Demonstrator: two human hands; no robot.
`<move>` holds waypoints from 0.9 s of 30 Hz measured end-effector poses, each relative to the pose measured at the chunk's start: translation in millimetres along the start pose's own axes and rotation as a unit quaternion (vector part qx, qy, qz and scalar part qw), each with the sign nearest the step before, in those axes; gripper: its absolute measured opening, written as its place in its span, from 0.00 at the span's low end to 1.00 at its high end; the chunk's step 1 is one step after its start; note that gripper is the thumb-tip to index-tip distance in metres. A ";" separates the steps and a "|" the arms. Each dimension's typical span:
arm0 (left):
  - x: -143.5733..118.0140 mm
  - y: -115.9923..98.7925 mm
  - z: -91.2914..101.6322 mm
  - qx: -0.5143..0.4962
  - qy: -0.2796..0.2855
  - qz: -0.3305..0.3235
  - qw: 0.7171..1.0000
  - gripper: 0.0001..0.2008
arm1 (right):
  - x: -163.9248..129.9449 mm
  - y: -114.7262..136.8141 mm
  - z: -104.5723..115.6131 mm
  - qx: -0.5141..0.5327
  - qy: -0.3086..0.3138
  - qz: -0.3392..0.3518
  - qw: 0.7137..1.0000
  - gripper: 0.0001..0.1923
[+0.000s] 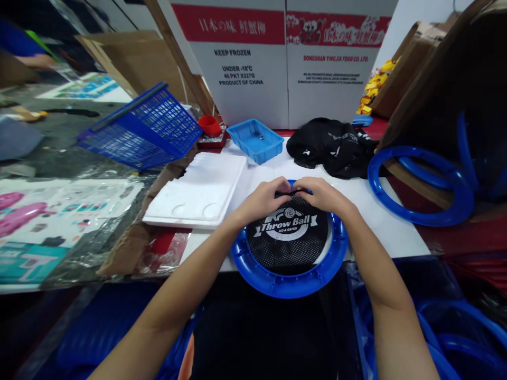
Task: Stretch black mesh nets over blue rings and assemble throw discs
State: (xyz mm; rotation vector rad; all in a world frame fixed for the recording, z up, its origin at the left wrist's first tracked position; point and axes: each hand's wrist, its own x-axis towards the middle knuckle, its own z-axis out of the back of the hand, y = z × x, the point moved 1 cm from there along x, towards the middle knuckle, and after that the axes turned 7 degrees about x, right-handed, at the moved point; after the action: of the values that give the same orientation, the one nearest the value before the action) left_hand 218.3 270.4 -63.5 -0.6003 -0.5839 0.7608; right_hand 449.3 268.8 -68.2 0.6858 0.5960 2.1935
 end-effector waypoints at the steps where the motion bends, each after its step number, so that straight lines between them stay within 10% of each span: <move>1: 0.7 0.7 -0.7 -0.003 -0.010 0.003 1.000 0.07 | 0.3 -0.5 -0.2 0.000 0.000 0.003 1.000 0.11; 27: 32.3 27.4 -14.7 0.154 0.018 -0.021 0.988 0.10 | 2.9 -27.8 -5.3 -0.018 -0.032 -0.021 0.999 0.10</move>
State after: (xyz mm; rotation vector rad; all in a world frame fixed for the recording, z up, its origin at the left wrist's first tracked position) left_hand 234.8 306.9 -83.7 -0.3157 -0.4326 0.7807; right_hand 458.6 287.0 -88.0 0.7156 0.5319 2.1311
